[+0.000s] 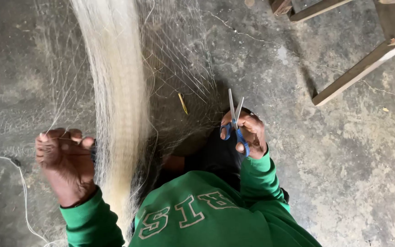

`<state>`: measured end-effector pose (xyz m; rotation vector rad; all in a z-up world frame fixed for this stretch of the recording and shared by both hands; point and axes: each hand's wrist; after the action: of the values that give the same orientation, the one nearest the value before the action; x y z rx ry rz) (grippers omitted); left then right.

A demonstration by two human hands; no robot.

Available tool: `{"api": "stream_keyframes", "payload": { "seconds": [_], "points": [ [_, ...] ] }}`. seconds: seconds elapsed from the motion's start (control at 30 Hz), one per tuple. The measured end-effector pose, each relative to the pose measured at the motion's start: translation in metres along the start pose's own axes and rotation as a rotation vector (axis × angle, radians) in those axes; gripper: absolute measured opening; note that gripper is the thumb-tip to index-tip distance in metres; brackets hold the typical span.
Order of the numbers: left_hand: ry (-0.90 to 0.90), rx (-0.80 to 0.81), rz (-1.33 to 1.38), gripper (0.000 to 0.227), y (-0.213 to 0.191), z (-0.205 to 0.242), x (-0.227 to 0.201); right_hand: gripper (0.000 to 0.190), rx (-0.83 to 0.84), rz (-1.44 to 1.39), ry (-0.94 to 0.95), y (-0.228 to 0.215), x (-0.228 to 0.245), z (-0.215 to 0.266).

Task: The person repairs a fishing net by cutting damaged sections and re-threading the mesh with a netting tool.

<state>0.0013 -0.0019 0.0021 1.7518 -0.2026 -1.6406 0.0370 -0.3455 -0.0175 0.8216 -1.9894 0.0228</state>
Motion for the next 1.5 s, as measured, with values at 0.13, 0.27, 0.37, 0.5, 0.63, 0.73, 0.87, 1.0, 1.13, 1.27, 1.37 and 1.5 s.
{"api": "stream_keyframes", "payload": {
  "seconds": [0.13, 0.27, 0.37, 0.5, 0.63, 0.73, 0.87, 1.0, 1.13, 1.27, 1.37, 1.5],
  "points": [
    [-0.047, -0.028, -0.176, 0.014, 0.017, 0.002, 0.006, 0.041, 0.005, -0.055, 0.060, 0.010, 0.001, 0.000],
    [0.101, 0.027, -0.467, 0.024, 0.025, 0.005, 0.022, 0.045, 0.107, 0.195, -0.076, 0.026, 0.003, -0.016],
    [0.147, -0.020, -0.679, 0.027, 0.026, 0.008, 0.026, 0.056, 0.146, 0.511, -0.112, 0.040, 0.002, -0.022],
    [0.195, 0.031, -0.756, 0.015, 0.007, 0.005, 0.035, 0.053, 0.232, 0.626, -0.058, 0.047, -0.004, -0.022],
    [0.224, 0.030, -0.766, 0.012, -0.004, 0.003, 0.039, 0.049, 0.231, 0.636, -0.054, 0.051, -0.013, -0.019],
    [0.192, 0.013, -0.796, 0.012, -0.004, 0.006, 0.039, 0.049, 0.266, 0.668, -0.031, 0.052, -0.019, -0.017],
    [0.196, 0.002, -0.815, 0.015, -0.018, 0.002, 0.047, 0.048, 0.282, 0.726, -0.032, 0.053, -0.022, -0.017],
    [0.208, -0.012, -0.805, 0.021, -0.028, 0.001, 0.051, 0.051, 0.259, 0.720, -0.021, 0.044, -0.021, -0.018],
    [0.133, 0.041, -0.655, 0.016, -0.010, 0.006, 0.037, 0.051, 0.210, 0.739, 0.007, 0.010, -0.011, -0.010],
    [0.046, 0.097, -0.327, 0.016, 0.000, 0.010, 0.039, 0.053, 0.092, 0.638, 0.024, -0.015, 0.008, -0.001],
    [-0.004, 0.145, -0.196, 0.017, 0.013, 0.015, 0.037, 0.053, 0.026, 0.511, 0.033, -0.027, 0.017, 0.006],
    [-0.031, 0.278, -0.054, 0.018, 0.018, 0.017, 0.041, 0.055, -0.076, 0.400, 0.019, -0.037, 0.024, 0.012]
  ]
}}
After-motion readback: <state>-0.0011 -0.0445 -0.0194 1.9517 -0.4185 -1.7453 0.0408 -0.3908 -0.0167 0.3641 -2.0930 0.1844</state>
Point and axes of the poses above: each hand's wrist, its own z-axis away from the middle knuckle, its own y-axis out of the palm, x = y × z, and after that the axes turned 11 degrees about -z, right-handed
